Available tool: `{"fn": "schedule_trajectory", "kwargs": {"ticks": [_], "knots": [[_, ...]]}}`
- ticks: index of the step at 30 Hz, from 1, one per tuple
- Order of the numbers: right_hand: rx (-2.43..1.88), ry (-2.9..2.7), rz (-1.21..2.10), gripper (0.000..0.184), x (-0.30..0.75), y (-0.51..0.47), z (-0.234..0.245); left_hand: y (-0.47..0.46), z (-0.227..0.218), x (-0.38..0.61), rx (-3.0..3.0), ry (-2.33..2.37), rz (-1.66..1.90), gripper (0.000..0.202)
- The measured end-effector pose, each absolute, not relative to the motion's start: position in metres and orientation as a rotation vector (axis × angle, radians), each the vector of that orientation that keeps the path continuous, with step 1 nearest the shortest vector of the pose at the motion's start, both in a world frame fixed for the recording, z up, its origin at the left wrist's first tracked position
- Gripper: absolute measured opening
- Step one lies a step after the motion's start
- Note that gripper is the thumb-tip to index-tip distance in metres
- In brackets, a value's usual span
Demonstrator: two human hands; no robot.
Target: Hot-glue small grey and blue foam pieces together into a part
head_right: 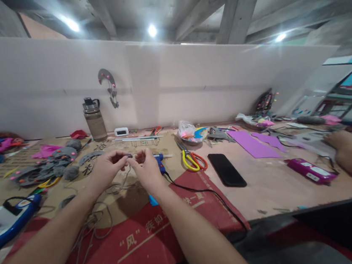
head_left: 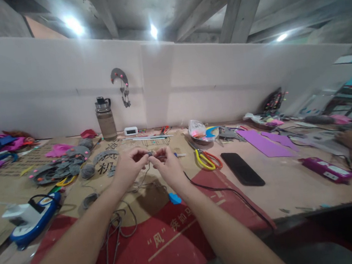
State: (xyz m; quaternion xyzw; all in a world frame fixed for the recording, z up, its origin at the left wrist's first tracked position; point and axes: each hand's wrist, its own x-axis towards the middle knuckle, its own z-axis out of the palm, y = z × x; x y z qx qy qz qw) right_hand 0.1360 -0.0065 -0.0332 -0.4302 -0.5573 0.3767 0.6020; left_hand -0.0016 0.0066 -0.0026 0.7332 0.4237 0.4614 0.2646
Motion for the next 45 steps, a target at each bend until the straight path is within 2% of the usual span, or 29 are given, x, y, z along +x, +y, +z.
{"fn": "schedule_trajectory", "kwargs": {"ticks": [4,7,17,26,31,37,45], "knots": [[-0.868,-1.216,1.142,0.033,0.133,-0.006,-0.032,0.001,0.0,-0.002,2.293,1.218,1.32,0.015],[-0.823,-1.258,1.227,0.026,0.134,-0.006,-0.03,0.002,-0.002,-0.002,2.233,1.201,1.277,0.016],[-1.06,-1.478,0.786,0.022,0.146,-0.006,-0.032,0.013,-0.009,0.0,1.704,0.938,1.102,0.022],[-1.097,-1.454,0.721,0.02,0.144,-0.009,-0.023,0.008,-0.006,0.002,1.747,0.923,1.096,0.022],[-1.058,-1.298,0.807,0.02,0.151,-0.008,-0.019,0.006,-0.001,0.002,1.479,0.656,1.048,0.034],[-1.092,-1.361,0.77,0.022,0.152,-0.008,-0.02,0.011,-0.004,-0.001,1.489,0.849,0.983,0.031],[-1.159,-1.647,0.341,0.022,0.148,-0.015,-0.025,0.006,-0.001,0.0,1.714,1.064,1.067,0.025]]}}
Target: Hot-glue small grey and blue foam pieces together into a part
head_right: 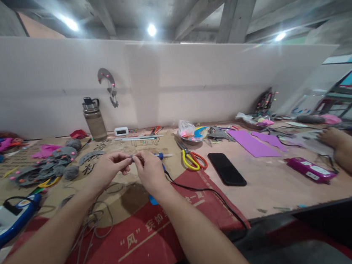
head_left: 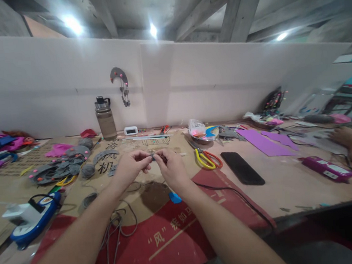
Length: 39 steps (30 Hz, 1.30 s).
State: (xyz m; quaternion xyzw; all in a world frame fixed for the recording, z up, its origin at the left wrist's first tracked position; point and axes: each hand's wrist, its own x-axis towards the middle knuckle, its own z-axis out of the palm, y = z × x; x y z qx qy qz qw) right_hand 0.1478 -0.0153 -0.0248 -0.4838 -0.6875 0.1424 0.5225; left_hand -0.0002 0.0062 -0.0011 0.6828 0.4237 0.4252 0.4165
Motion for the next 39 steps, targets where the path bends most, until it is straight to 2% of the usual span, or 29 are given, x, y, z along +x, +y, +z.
{"fn": "schedule_trajectory", "kwargs": {"ticks": [13,20,32,35,39], "knots": [[-1.054,-1.887,0.445,0.022,0.139,-0.023,-0.026,0.021,-0.008,-0.011,1.539,1.026,1.405,0.024],[-1.04,-1.917,0.504,0.023,0.139,-0.022,-0.026,0.02,-0.002,-0.014,1.254,0.82,1.366,0.024],[-1.079,-1.984,0.403,0.024,0.139,-0.017,-0.03,0.02,-0.004,-0.012,1.138,0.73,1.296,0.024],[-1.26,-1.837,0.377,0.032,0.161,-0.008,-0.025,0.023,-0.007,-0.013,1.137,0.74,1.34,0.022],[-1.723,-1.625,0.224,0.033,0.193,0.008,-0.032,0.028,-0.011,-0.015,1.131,0.765,1.384,0.022]]}}
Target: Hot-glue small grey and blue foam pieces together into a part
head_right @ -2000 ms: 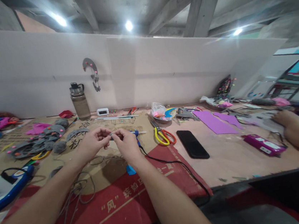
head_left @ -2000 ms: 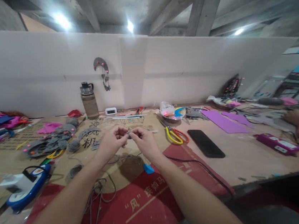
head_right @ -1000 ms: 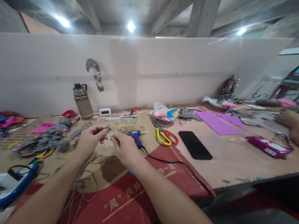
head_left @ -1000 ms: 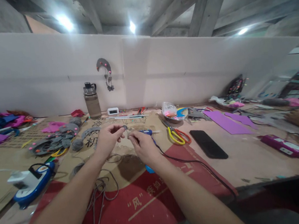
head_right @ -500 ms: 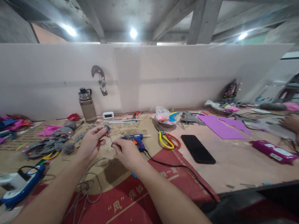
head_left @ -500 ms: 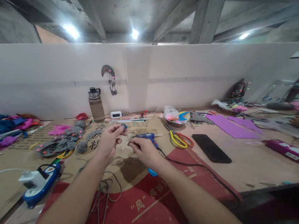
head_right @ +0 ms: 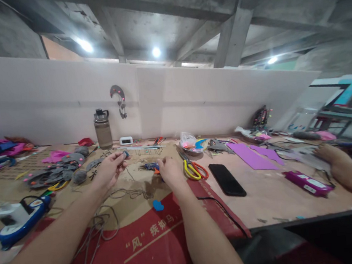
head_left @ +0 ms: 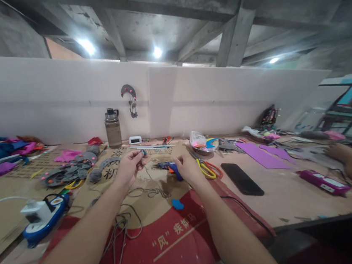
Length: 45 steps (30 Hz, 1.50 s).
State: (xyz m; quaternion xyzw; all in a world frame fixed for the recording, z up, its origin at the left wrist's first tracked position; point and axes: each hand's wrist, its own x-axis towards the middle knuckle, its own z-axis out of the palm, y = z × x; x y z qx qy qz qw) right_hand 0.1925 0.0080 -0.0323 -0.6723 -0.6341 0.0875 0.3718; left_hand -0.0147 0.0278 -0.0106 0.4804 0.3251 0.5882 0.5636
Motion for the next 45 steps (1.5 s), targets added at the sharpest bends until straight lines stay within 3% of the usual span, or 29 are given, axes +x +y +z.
{"fn": "schedule_trajectory", "kwargs": {"ticks": [7,12,20,26,34,45], "knots": [[-1.91,-1.736,0.358,0.014,0.198,0.028,-0.069,0.029,-0.009,-0.017,1.119,0.719,1.366,0.018],[-1.846,-1.651,0.405,0.012,0.196,0.035,-0.073,0.03,-0.008,-0.02,1.109,0.72,1.336,0.016],[-1.302,-1.423,0.588,0.033,0.172,0.015,-0.042,0.035,-0.01,-0.03,1.07,0.795,1.347,0.017],[-0.929,-1.476,0.783,0.025,0.157,-0.017,-0.017,0.037,-0.012,-0.03,1.022,0.82,1.347,0.019],[-1.003,-1.689,0.469,0.021,0.154,-0.02,-0.023,0.042,-0.015,-0.032,0.933,0.765,1.382,0.019],[-1.076,-1.762,0.327,0.026,0.153,-0.021,-0.023,0.037,-0.011,-0.027,0.972,0.77,1.37,0.017]]}}
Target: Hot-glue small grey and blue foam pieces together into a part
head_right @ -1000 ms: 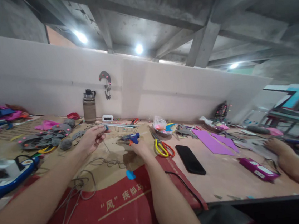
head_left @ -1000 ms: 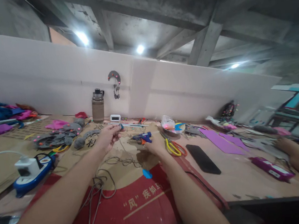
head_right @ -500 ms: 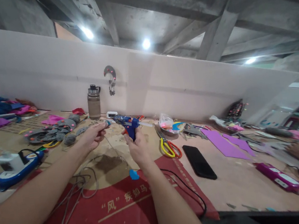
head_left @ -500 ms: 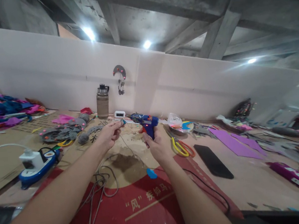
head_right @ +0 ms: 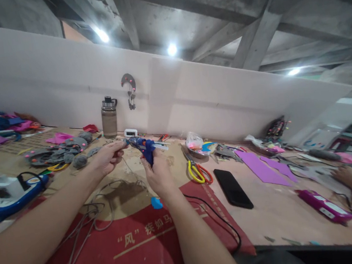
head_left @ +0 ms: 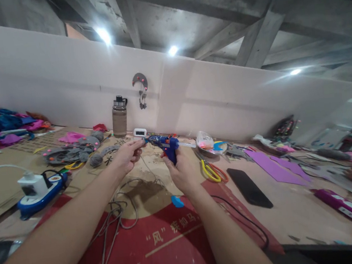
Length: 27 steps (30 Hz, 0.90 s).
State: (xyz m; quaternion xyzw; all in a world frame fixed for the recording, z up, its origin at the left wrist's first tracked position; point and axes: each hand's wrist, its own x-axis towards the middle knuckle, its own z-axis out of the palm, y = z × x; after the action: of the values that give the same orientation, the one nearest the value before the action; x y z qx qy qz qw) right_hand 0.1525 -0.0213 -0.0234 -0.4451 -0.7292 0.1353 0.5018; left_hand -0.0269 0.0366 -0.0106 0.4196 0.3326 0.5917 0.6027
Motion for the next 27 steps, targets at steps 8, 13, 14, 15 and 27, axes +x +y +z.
{"fn": "schedule_trajectory", "kwargs": {"ticks": [8,13,14,15,27], "knots": [[-1.119,-1.792,0.323,0.023,0.1522,-0.0236,-0.0232,0.0323,-0.0095,-0.0226,1.022,0.79,1.401,0.017],[-1.154,-1.804,0.302,0.028,0.1522,-0.0247,-0.0219,0.0326,-0.009,-0.0238,1.038,0.795,1.441,0.019],[-1.161,-1.806,0.3,0.029,0.1522,-0.0249,-0.0214,0.0326,-0.0087,-0.0243,1.039,0.794,1.448,0.02],[-1.166,-1.809,0.298,0.029,0.1523,-0.0251,-0.021,0.0327,-0.0085,-0.0247,1.04,0.791,1.454,0.021],[-1.15,-1.82,0.275,0.031,0.1523,-0.0244,-0.0216,0.0319,-0.0111,-0.021,1.048,0.812,1.428,0.019]]}}
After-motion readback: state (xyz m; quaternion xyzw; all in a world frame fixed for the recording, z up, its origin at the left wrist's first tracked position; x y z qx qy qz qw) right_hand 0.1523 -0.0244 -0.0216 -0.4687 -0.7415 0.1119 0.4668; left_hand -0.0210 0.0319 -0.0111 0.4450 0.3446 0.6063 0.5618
